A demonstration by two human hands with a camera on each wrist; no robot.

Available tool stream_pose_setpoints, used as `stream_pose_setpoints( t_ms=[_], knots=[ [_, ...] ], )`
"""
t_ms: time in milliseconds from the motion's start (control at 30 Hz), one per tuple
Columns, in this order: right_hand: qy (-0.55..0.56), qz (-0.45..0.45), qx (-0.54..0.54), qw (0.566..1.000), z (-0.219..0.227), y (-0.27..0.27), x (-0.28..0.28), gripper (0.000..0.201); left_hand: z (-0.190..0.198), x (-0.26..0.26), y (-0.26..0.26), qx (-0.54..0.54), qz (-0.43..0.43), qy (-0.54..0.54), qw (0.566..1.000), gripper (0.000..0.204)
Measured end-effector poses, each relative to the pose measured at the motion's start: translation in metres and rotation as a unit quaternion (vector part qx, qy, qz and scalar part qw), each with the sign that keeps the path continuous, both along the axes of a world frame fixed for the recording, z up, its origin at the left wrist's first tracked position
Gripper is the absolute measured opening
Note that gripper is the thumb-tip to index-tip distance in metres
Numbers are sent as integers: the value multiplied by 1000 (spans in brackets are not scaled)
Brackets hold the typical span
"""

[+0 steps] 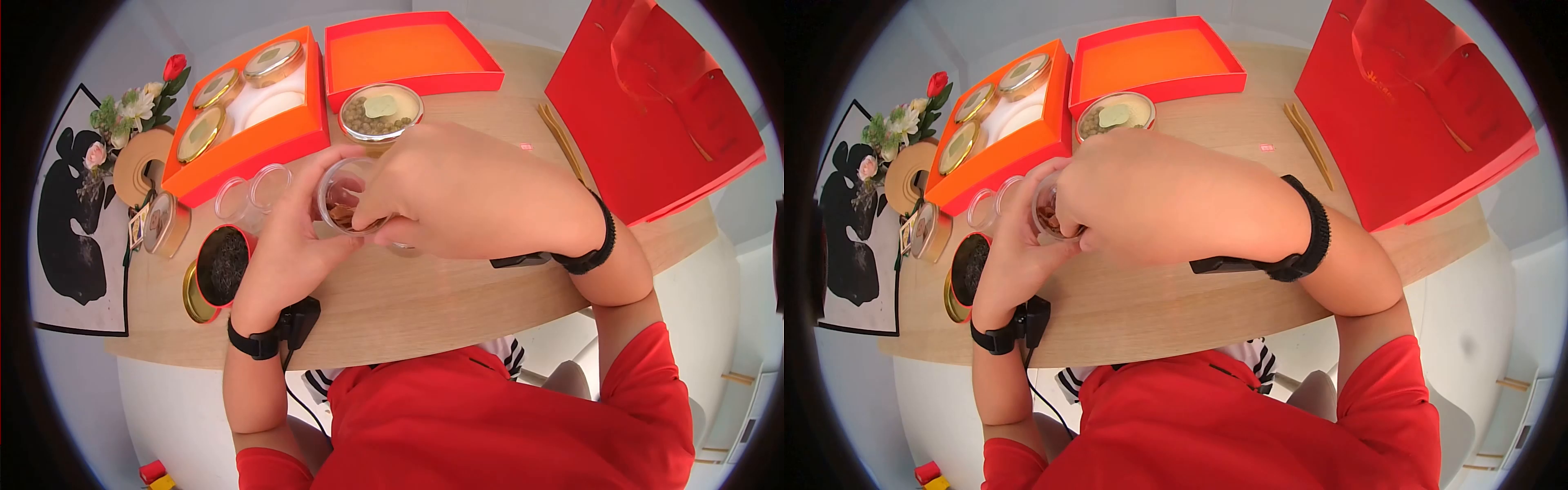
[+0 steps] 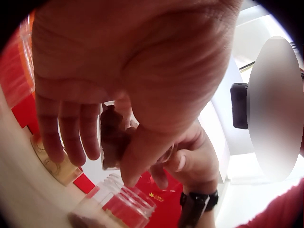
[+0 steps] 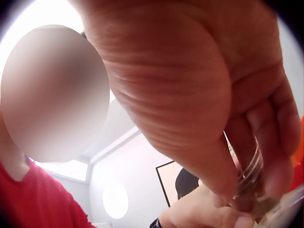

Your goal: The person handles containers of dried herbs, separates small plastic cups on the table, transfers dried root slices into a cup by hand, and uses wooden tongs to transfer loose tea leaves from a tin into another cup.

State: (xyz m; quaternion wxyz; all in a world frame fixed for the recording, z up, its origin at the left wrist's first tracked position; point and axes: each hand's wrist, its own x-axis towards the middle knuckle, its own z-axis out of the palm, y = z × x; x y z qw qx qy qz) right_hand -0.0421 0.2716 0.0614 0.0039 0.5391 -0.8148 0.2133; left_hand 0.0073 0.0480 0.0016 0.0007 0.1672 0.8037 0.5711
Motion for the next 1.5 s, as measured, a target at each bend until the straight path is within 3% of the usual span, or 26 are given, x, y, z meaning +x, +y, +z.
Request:
stream_pose_setpoints(
  t_ms=[233,433,567,633,700,767,933,1133,1267,1333,1400,1500],
  knots=[
    [-64,-3,-15,998,2,1,-5,15,3,2,1,-43,1,9,999,82],
    [-48,-32,15,998,5,-1,-6,18,-3,-1,-1,-16,-6,11,1000,82],
    [-60,-50,8,997,2,-4,-7,17,2,-2,-1,-10,-12,-46,999,91],
    [-82,-37,-62,994,1,-3,-8,13,0,-2,-2,1,-12,-58,998,91],
    [-94,-38,-80,992,8,-3,-8,17,-7,-2,-2,2,-4,22,1000,79],
    [-106,-38,-97,989,11,-2,-10,20,-6,-3,-2,3,-6,17,1000,79],
    [-242,-84,-93,962,16,-1,-13,20,-8,-5,-3,24,-12,4,1000,78],
    [-229,-72,-89,967,8,-2,-21,23,-3,-3,-4,-8,-4,-3,1000,77],
    [-193,-58,-97,975,4,-2,-21,23,1,-2,-4,-19,-2,-53,998,87],
    [-228,-57,-110,966,5,-2,-21,22,-1,-2,-5,-25,4,-50,998,87],
    [-252,-69,-102,960,10,-1,-20,21,-8,-2,-6,-47,12,23,999,80],
    [-278,-81,-98,952,10,0,-20,20,-6,-1,-5,-23,8,-9,1000,81]
  ],
)
